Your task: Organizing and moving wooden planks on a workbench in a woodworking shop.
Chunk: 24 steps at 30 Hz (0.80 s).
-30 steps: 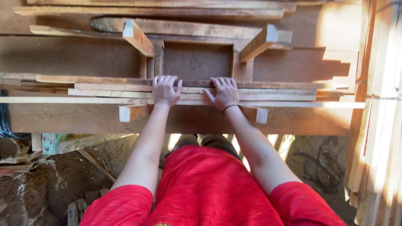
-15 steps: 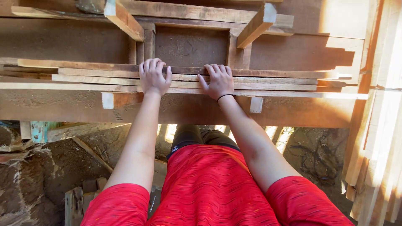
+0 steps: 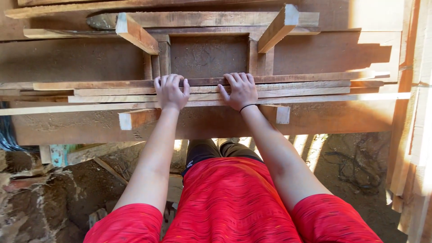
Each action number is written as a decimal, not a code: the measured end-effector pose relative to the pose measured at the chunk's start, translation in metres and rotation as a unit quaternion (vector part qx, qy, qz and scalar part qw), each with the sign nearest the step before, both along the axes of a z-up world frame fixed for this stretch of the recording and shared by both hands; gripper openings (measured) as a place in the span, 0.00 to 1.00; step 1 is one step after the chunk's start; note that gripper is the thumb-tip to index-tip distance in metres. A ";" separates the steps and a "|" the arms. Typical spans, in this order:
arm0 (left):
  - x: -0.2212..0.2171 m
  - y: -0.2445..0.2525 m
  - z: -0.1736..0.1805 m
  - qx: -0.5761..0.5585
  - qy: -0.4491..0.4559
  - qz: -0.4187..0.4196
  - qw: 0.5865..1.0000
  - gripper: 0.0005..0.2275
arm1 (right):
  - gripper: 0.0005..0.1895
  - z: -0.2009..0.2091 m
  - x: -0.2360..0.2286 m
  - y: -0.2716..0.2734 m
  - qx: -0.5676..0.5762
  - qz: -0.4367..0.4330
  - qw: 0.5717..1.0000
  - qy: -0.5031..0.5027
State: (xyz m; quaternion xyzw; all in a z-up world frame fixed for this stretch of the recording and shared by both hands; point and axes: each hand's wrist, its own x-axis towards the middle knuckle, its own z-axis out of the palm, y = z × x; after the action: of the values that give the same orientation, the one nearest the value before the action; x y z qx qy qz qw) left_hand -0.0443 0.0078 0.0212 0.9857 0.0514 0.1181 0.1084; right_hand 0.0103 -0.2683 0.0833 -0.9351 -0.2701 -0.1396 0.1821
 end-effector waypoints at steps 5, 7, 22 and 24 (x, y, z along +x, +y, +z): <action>0.003 -0.002 0.005 -0.015 -0.001 -0.009 1.000 0.09 | 0.18 0.003 0.001 0.001 -0.009 -0.011 1.000 0.010; 0.001 -0.004 0.006 -0.021 0.005 -0.009 1.000 0.09 | 0.17 0.004 -0.001 0.000 -0.014 -0.010 1.000 0.018; 0.001 -0.004 0.017 -0.036 0.029 0.006 0.999 0.10 | 0.15 0.005 0.002 0.007 -0.033 -0.014 0.999 -0.023; 0.004 -0.005 0.013 -0.043 0.020 0.010 0.999 0.10 | 0.15 0.008 0.004 0.006 -0.043 -0.010 0.999 -0.026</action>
State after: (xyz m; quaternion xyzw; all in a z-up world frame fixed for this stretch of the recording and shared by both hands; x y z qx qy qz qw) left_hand -0.0401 0.0026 0.0341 0.9819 0.0684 0.0969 0.1480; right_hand 0.0141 -0.2622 0.0917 -0.9407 -0.2714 -0.1541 0.1327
